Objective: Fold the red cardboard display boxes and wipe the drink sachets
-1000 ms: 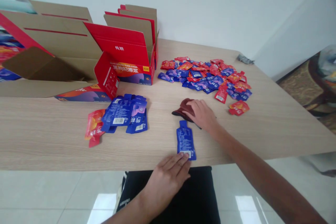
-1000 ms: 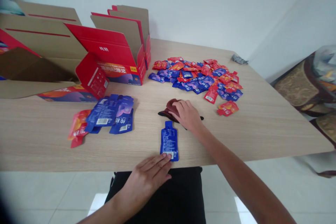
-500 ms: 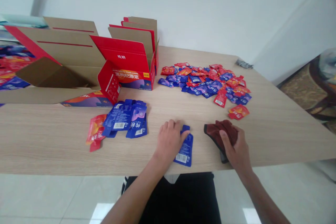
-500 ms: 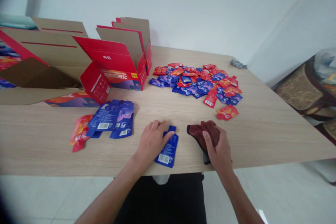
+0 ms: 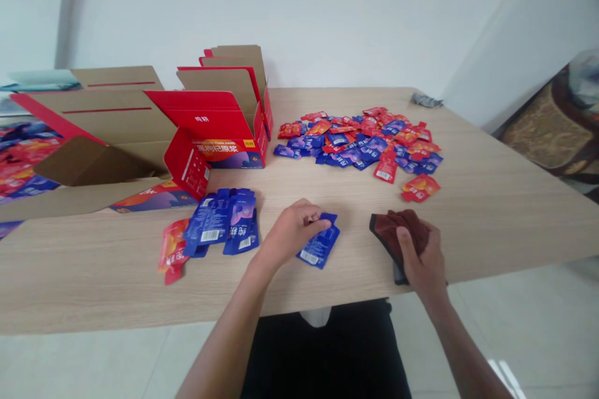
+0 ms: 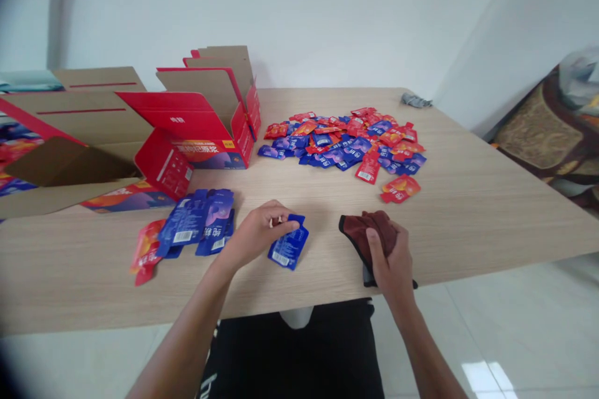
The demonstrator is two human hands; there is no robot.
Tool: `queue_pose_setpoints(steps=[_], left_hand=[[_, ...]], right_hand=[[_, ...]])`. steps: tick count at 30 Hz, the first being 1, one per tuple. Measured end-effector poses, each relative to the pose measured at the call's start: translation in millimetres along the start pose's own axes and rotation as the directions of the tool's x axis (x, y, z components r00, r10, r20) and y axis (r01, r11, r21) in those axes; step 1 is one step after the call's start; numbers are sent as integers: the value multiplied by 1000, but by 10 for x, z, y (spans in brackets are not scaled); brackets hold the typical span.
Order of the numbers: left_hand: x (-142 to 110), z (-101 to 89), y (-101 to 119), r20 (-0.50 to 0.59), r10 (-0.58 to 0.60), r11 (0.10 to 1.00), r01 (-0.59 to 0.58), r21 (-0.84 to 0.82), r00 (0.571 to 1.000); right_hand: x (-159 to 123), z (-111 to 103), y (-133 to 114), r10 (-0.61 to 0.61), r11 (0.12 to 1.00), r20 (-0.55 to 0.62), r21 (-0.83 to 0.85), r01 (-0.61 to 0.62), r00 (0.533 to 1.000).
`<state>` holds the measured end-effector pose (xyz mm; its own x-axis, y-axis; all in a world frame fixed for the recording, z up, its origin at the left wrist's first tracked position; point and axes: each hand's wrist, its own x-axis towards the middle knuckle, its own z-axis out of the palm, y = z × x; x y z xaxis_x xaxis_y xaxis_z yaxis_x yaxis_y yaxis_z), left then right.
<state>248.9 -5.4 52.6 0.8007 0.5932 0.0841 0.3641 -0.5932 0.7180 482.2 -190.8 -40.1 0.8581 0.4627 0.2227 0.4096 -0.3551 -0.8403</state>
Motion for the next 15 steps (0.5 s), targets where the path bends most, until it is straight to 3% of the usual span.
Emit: queue_pose_setpoints(steps=[2, 4, 7, 11, 15], left_hand=[[-158, -45, 91, -123, 132, 987, -142, -72, 984], [-334, -24, 122, -166, 249, 965, -259, -41, 954], [-580, 100, 54, -37, 288, 947, -278, 161, 957], [-864, 273, -60, 162, 190, 914, -235, 331, 968], [-1135, 437, -59, 152, 181, 858, -231, 459, 972]], right_hand=[[5, -4, 27, -1, 1000, -1, -11, 1, 1000], [6, -5, 46, -9, 1000, 0, -7, 9, 1000], [0, 1, 56, -42, 999, -4, 12, 42, 999], [-18, 4, 55, -83, 996, 13, 24, 83, 996], [22, -15, 18, -84, 996, 52, -5, 84, 995]])
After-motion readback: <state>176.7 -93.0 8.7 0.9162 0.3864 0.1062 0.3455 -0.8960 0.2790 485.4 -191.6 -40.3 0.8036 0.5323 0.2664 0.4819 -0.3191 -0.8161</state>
